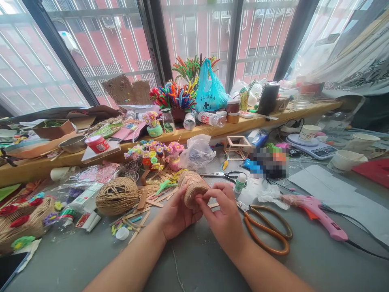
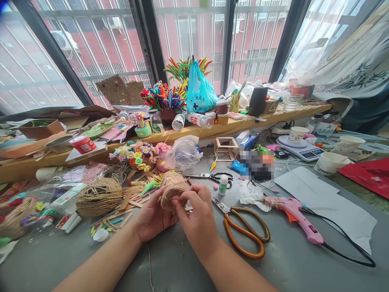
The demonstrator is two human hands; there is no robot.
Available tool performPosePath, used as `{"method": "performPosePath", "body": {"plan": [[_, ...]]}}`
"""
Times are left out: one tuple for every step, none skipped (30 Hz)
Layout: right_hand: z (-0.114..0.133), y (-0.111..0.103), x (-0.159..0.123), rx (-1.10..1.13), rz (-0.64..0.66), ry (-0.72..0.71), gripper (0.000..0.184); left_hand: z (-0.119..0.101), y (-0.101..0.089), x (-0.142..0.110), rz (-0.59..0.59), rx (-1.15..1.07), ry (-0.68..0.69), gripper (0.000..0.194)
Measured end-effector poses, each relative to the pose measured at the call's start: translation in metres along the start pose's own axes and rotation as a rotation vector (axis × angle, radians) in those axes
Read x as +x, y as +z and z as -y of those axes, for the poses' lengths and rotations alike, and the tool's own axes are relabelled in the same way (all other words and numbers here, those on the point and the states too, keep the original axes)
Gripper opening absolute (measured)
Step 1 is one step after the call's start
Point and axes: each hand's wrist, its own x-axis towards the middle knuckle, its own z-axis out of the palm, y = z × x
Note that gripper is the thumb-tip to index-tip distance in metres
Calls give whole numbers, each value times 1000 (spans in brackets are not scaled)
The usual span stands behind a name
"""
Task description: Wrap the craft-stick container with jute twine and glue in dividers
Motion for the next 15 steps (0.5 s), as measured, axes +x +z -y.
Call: {"method": "performPosePath", "body": {"plan": [[0,-1,1,-20,10,-17,3,0,-1,1,-1,2,1,39],[-1,-2,2,-39,13,-34,5,0,-1,1,0,5,6,39],[-1,-2,4,-58,7,-53,6,-1,-1,1,2,8,14,39],[-2,-3,5,-78,-3,-72,7,-1,-1,1,5,10,21,39],[-3,-3,5,-95,-10,-91,9,-1,-1,1,7,10,27,39],[-4,-4,6,-109,-9,-108,10,-1,0,1,7,8,31,38],[-6,-4,7,-117,3,-121,12,-2,1,1,5,3,31,38],[-7,-4,7,-119,27,-130,13,-2,2,1,3,-3,30,39],[-8,-3,7,-117,56,-138,16,-3,3,1,2,-11,33,40],[-9,-3,6,-116,87,-143,18,-3,4,0,3,-21,41,41],[-10,-2,6,-119,119,-147,21,-3,6,0,3,-31,55,42],[-11,-1,5,-128,156,-148,25,-4,7,0,1,-42,72,42],[-12,0,4,-141,196,-146,28,-4,8,1,-8,-53,92,41],[-12,1,4,-158,241,-141,32,-5,9,1,-23,-64,112,41],[-12,2,3,-175,288,-133,37,-6,9,2,-42,-75,128,40]]}}
